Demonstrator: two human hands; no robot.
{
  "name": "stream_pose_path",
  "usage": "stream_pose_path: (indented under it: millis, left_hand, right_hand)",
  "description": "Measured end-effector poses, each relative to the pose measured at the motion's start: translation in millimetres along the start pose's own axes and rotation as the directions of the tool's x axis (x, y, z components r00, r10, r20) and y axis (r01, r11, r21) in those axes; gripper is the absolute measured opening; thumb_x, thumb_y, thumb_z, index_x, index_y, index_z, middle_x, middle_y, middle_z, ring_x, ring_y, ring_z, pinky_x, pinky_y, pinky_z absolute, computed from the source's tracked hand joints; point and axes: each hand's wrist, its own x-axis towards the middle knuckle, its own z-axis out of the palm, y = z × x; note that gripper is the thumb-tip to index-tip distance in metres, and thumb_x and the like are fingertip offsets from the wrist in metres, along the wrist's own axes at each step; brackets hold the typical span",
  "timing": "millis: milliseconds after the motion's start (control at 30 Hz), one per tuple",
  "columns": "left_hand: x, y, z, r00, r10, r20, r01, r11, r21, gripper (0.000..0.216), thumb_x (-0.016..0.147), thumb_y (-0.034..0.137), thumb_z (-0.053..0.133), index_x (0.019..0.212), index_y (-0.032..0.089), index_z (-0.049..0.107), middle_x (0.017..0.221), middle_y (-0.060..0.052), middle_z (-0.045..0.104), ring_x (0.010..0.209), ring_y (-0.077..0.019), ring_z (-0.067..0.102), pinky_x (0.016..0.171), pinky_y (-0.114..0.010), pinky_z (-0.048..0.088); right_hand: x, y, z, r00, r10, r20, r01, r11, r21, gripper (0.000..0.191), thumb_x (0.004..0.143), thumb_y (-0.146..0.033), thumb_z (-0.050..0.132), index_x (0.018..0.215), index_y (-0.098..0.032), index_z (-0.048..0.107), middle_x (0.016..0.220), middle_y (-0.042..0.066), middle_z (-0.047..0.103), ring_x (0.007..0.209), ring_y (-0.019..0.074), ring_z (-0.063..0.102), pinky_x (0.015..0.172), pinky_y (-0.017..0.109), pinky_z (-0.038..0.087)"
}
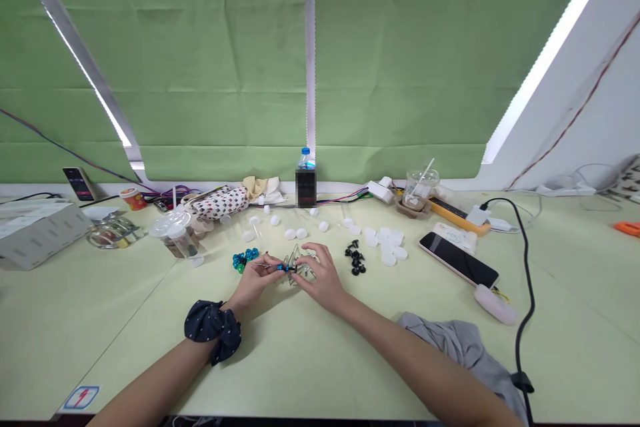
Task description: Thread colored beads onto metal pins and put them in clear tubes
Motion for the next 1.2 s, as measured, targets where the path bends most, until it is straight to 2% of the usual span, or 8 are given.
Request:
stream_pose_path:
  millis: [667, 833, 1200]
  left_hand:
    - [-3.0, 2.0, 1.9, 0.998, -0.015, 0.061, 0.015, 1.0, 0.011, 0.021, 0.059, 0.02, 0.079, 0.074, 0.015, 0.065, 0.08, -0.006, 0.067, 0.08, -0.0204, 0.064, 0.077, -0.037, 0.052]
    - [-4.5, 3.3, 3.2, 0.997, -0.016, 0.081, 0.014, 1.0, 0.023, 0.022, 0.06, 0.022, 0.079, 0.076, 0.015, 0.065, 0.082, -0.006, 0.068, 0.082, -0.021, 0.064, 0.08, -0.04, 0.051]
    - [-3.5, 1.9, 3.6, 0.995, -0.024, 0.094, 0.024, 1.0, 0.01, 0.023, 0.058, 0.022, 0.08, 0.074, 0.014, 0.065, 0.082, -0.008, 0.068, 0.08, -0.0202, 0.065, 0.077, -0.038, 0.051]
  right_hand:
    - [-2.1, 0.0, 2.0, 0.998, -0.024, 0.057, 0.027, 0.998, -0.062, 0.009, 0.084, -0.023, 0.05, 0.086, -0.02, 0.058, 0.116, 0.011, 0.049, 0.113, 0.0258, 0.042, 0.092, 0.043, 0.038]
    - [-3.0, -0.5, 4.5, 0.997, -0.018, 0.074, 0.023, 0.998, -0.056, 0.01, 0.085, -0.02, 0.046, 0.083, -0.02, 0.055, 0.117, 0.01, 0.049, 0.114, 0.0253, 0.041, 0.093, 0.044, 0.037]
    - [-3.8, 0.7, 7.9, 0.995, -0.019, 0.094, 0.023, 0.999, -0.047, 0.016, 0.088, -0.019, 0.041, 0.079, -0.02, 0.054, 0.111, 0.01, 0.053, 0.11, 0.0241, 0.042, 0.091, 0.043, 0.038]
